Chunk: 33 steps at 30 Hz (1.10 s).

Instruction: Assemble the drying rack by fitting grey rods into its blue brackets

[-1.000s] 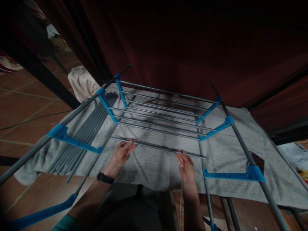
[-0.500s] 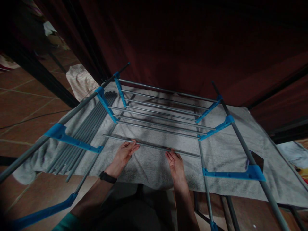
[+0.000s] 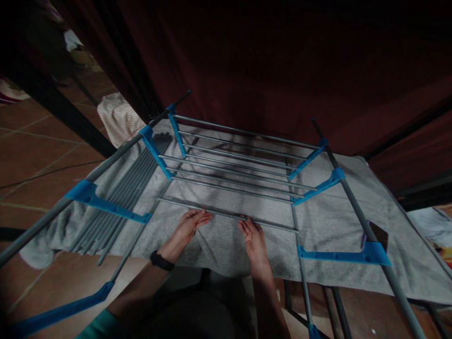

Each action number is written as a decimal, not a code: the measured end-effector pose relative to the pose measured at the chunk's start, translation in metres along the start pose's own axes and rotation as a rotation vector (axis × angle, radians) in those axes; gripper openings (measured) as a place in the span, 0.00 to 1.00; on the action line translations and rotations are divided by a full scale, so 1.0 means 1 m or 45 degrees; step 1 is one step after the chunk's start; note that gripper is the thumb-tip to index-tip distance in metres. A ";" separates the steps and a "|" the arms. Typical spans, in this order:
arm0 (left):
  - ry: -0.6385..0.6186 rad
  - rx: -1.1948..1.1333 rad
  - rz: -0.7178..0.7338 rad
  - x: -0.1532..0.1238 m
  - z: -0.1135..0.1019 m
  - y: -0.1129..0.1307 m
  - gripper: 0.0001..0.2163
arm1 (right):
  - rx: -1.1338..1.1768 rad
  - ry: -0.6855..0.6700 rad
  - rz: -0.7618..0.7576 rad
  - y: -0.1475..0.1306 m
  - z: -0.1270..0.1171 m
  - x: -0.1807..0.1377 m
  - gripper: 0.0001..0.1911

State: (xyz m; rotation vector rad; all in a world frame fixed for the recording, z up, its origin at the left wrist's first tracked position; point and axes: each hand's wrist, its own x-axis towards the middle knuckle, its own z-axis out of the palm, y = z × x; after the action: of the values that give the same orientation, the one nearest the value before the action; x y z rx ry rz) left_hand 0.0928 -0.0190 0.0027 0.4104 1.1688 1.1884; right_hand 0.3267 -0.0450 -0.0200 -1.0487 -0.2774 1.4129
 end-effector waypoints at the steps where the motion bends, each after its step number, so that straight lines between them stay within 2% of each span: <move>1: -0.007 0.028 0.014 0.000 0.000 -0.001 0.11 | 0.002 -0.001 0.003 0.000 0.000 0.000 0.12; 6: -0.051 0.193 0.100 -0.001 0.002 -0.006 0.10 | 0.003 -0.007 0.013 0.000 0.000 0.001 0.10; 10: -0.096 0.366 0.186 0.000 0.005 -0.010 0.06 | 0.000 -0.032 0.025 -0.001 0.001 0.000 0.11; 13: -0.124 0.498 0.286 -0.003 0.006 -0.012 0.02 | 0.001 -0.033 0.025 -0.001 0.002 -0.001 0.11; 17: -0.120 0.604 0.460 -0.012 0.003 -0.009 0.04 | -0.033 -0.039 0.000 0.001 0.001 -0.002 0.11; 19: -0.100 0.837 0.660 -0.016 0.002 -0.007 0.05 | -0.046 -0.036 -0.021 0.001 0.000 -0.002 0.11; 22: -0.081 1.528 1.024 -0.017 -0.001 -0.004 0.15 | -0.047 -0.043 -0.029 0.001 0.000 -0.003 0.10; 25: -0.134 2.089 1.224 -0.012 -0.003 -0.004 0.18 | -0.055 -0.052 -0.020 0.000 0.001 -0.004 0.10; 28: -0.212 2.274 1.283 -0.006 -0.005 -0.004 0.17 | -0.055 -0.043 -0.019 0.000 0.000 -0.004 0.10; 33: -0.234 2.315 1.289 -0.002 -0.006 -0.007 0.20 | -0.032 -0.021 -0.027 0.001 -0.003 -0.002 0.09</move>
State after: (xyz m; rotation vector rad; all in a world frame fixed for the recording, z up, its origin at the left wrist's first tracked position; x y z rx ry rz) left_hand 0.0917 -0.0256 -0.0038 2.6147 1.6447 0.4223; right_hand 0.3276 -0.0478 -0.0216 -1.0516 -0.3181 1.4030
